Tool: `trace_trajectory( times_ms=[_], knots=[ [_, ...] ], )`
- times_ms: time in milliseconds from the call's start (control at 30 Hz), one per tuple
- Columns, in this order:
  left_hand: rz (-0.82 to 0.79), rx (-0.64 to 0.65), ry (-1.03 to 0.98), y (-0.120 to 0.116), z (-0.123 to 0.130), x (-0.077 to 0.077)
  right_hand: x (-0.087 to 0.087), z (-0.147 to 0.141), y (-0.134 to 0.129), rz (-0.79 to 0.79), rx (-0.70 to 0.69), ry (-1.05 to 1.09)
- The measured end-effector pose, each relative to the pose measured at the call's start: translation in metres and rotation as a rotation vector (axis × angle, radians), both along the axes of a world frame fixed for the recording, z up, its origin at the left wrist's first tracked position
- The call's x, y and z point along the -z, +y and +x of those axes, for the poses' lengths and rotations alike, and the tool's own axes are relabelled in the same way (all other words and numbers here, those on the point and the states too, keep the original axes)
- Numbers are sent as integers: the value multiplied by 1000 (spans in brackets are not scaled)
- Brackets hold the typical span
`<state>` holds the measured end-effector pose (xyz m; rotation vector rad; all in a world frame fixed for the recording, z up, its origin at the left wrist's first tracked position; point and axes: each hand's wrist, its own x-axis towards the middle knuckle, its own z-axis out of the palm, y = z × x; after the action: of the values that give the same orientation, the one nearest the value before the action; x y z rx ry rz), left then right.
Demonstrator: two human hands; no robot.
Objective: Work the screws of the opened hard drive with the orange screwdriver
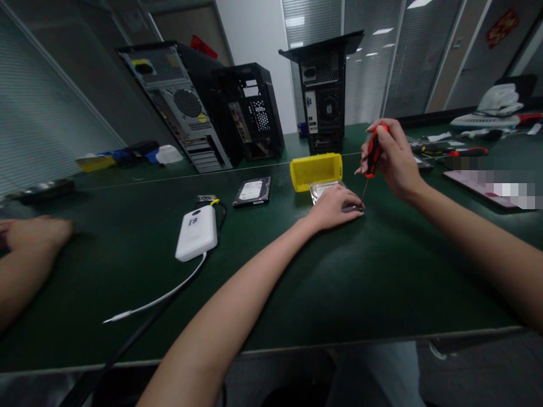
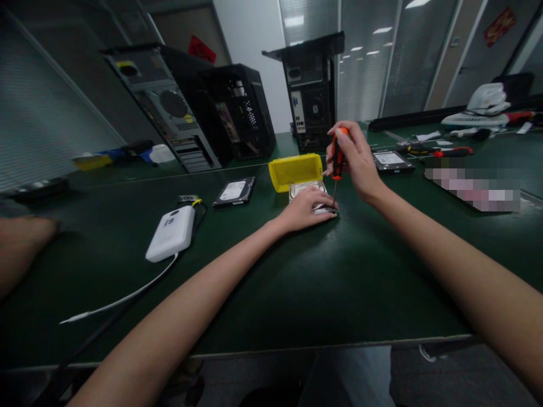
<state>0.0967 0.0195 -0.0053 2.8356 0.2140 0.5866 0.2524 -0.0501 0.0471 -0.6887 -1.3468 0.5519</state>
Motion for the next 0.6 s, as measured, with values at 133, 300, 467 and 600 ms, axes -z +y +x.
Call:
trace_trajectory(
  times_ms=[133, 300, 467, 600],
  knots=[
    [14, 0, 0, 1, 0, 1, 3, 3, 3, 21, 49, 15],
    [-1, 14, -6, 0, 0, 0, 4, -3, 2, 40, 72, -2],
    [2, 4, 1, -1, 0, -1, 1, -8, -1, 10, 67, -58],
    [20, -1, 3, -1, 0, -1, 0, -9, -1, 34, 34, -42]
  ],
)
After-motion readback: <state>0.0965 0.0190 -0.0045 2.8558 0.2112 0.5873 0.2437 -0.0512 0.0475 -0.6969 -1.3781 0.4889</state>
